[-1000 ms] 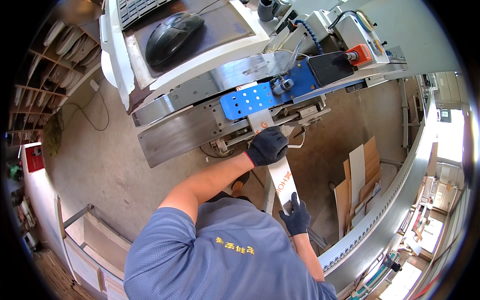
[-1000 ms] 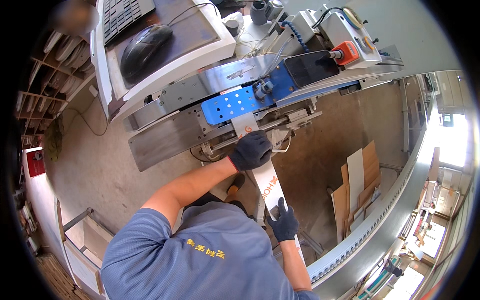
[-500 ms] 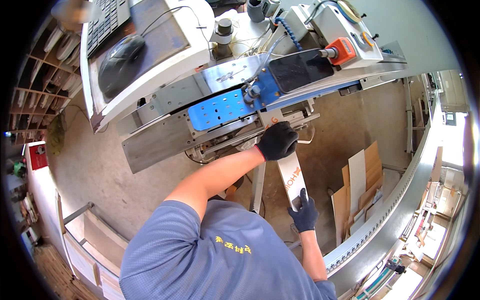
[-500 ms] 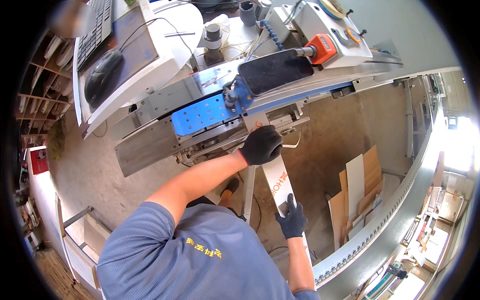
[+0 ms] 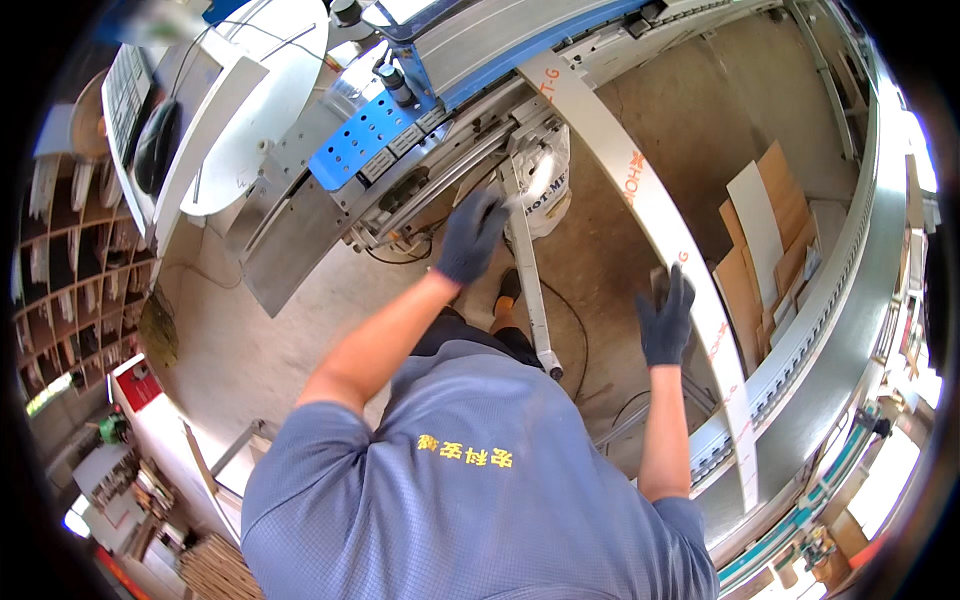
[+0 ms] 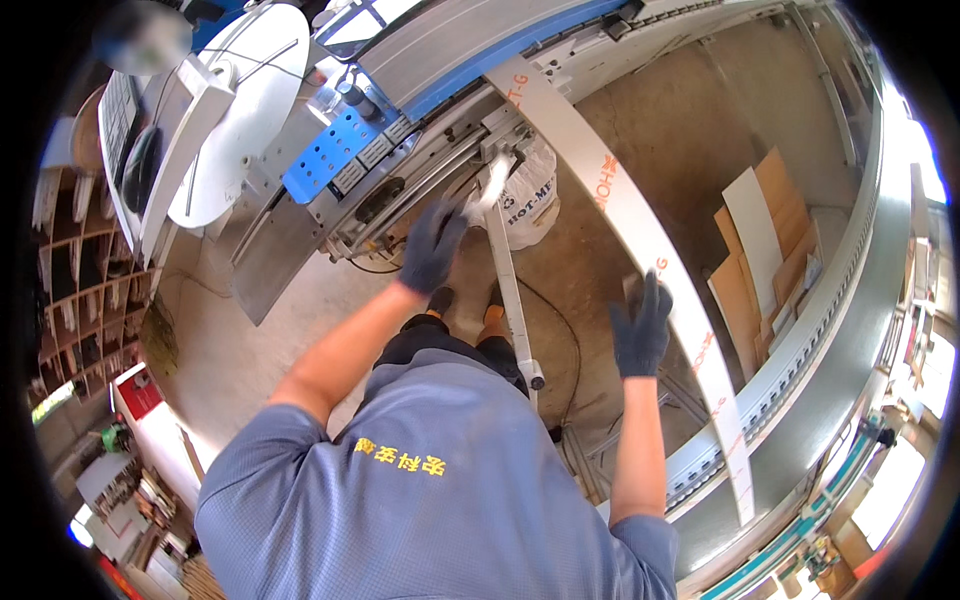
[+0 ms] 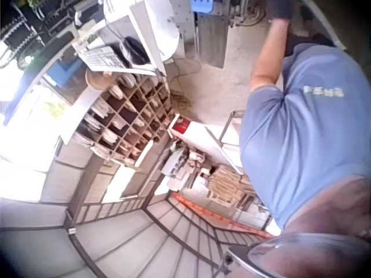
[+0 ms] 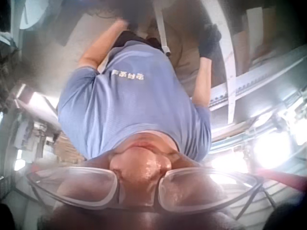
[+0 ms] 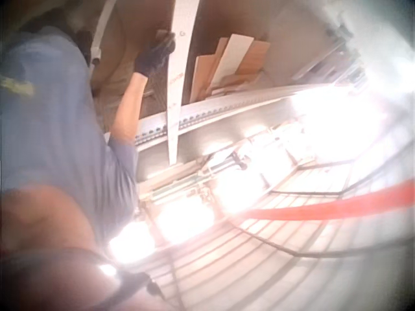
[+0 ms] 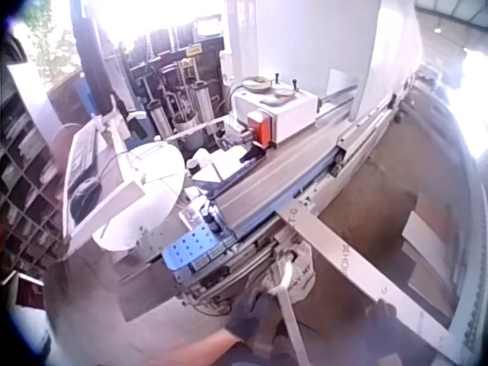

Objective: The person repeatedly picks up long white plastic sheets from a stack on the floor and feeds them into a processing machine. They guide the sheets through the machine's rollers and then retrieve them from the output side, placing them onto a growing pile.

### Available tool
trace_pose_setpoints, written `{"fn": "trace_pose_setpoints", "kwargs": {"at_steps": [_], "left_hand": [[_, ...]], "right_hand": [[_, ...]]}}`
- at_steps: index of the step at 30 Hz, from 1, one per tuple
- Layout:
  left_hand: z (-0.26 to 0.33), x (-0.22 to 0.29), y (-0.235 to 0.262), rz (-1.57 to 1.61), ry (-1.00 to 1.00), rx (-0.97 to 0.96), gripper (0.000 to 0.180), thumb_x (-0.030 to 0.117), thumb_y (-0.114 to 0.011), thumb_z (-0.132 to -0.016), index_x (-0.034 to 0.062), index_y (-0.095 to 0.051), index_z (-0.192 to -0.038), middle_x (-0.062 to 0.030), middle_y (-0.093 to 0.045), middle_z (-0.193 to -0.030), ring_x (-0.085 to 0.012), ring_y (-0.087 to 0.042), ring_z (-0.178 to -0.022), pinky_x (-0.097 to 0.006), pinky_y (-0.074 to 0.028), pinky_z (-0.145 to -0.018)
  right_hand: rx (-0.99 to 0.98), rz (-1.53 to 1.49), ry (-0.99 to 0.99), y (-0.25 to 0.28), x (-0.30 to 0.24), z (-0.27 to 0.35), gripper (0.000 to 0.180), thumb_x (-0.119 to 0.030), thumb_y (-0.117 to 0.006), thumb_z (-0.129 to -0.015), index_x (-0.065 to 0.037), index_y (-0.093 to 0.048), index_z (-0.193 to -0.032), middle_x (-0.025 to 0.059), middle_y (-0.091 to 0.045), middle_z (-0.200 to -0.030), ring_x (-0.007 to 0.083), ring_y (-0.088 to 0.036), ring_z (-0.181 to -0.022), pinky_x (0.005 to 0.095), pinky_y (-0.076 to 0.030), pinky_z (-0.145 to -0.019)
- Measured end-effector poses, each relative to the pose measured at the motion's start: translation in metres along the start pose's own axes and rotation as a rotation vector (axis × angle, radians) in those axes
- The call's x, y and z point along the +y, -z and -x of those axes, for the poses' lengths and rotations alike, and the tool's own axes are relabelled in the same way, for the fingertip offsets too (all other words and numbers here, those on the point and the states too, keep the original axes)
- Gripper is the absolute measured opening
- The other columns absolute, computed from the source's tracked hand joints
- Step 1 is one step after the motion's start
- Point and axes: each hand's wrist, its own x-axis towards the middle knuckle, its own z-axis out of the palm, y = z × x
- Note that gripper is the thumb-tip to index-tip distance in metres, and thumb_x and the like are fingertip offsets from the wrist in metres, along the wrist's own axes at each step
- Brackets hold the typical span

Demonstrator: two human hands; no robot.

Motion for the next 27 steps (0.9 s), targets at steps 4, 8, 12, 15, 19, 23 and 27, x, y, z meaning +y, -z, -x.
{"fn": "trace_pose_setpoints", "kwargs": {"at_steps": [4,8,12,15,19,23,27], "left_hand": [[0.124,-0.103,-0.003,0.307,0.830,0.108,0.019,0.020,-0.061,-0.092,0.0031,-0.057,-0.085,-0.0050,-0.054,-0.065,-0.0137,-0.052,-0.058,-0.031,-0.043,-0.055],[0.112,-0.226,-0.050,0.375,0.968,0.233,0.022,0.023,-0.063,-0.088,0.0047,-0.059,-0.076,-0.0042,-0.058,-0.063,-0.0132,-0.055,-0.054,-0.030,-0.044,-0.050],[0.080,-0.299,-0.107,0.819,1.180,0.422,0.020,0.023,-0.060,-0.090,0.0062,-0.062,-0.079,-0.0054,-0.063,-0.069,-0.0172,-0.060,-0.056,-0.031,-0.049,-0.051],[0.069,-0.337,-0.120,0.823,1.253,0.465,0.021,0.026,-0.058,-0.093,0.0069,-0.066,-0.089,-0.0071,-0.068,-0.079,-0.0184,-0.064,-0.063,-0.032,-0.052,-0.057],[0.093,-0.421,-0.124,0.583,1.080,0.460,0.023,0.028,-0.054,-0.097,0.0090,-0.064,-0.089,-0.0063,-0.066,-0.078,-0.0193,-0.064,-0.066,-0.032,-0.053,-0.057],[0.091,-0.404,-0.124,0.343,1.035,0.441,0.016,0.025,-0.062,-0.092,0.0096,-0.063,-0.096,-0.0083,-0.067,-0.079,-0.0204,-0.066,-0.069,-0.030,-0.052,-0.055],[0.142,-0.471,-0.110,-0.329,0.768,-0.073,0.020,0.025,-0.057,-0.094,0.0089,-0.065,-0.102,-0.0103,-0.070,-0.096,-0.0237,-0.069,-0.083,-0.038,-0.055,-0.069]], "right_hand": [[-0.193,0.004,-0.198,-0.020,0.011,0.129,0.063,-0.019,-0.072,-0.082,-0.002,-0.047,-0.137,0.0233,-0.051,-0.133,0.0397,-0.051,-0.122,0.0451,-0.042,-0.103],[-0.349,-0.062,-0.329,-0.038,-0.013,0.245,0.058,-0.016,-0.072,-0.079,0.002,-0.052,-0.131,0.0237,-0.058,-0.125,0.0398,-0.054,-0.116,0.0449,-0.043,-0.100],[-0.516,-0.117,-0.634,-0.049,-0.055,0.329,0.061,-0.022,-0.074,-0.076,0.001,-0.053,-0.130,0.0231,-0.059,-0.119,0.0396,-0.055,-0.112,0.0456,-0.044,-0.097],[-0.529,-0.125,-0.777,-0.056,-0.081,0.361,0.062,-0.023,-0.073,-0.076,-0.001,-0.054,-0.130,0.0222,-0.059,-0.120,0.0386,-0.055,-0.113,0.0454,-0.046,-0.097],[-0.507,-0.112,-0.788,-0.055,-0.100,0.378,0.061,-0.021,-0.074,-0.076,-0.001,-0.054,-0.130,0.0205,-0.060,-0.118,0.0369,-0.059,-0.108,0.0437,-0.050,-0.091],[-0.460,-0.214,-0.906,-0.062,-0.115,0.373,0.060,-0.015,-0.076,-0.075,0.001,-0.055,-0.129,0.0186,-0.061,-0.116,0.0319,-0.062,-0.105,0.0389,-0.052,-0.089],[-0.433,-0.261,-0.941,-0.064,-0.122,0.369,0.059,-0.013,-0.076,-0.077,0.002,-0.054,-0.129,0.0179,-0.062,-0.116,0.0305,-0.064,-0.103,0.0371,-0.053,-0.087]]}}
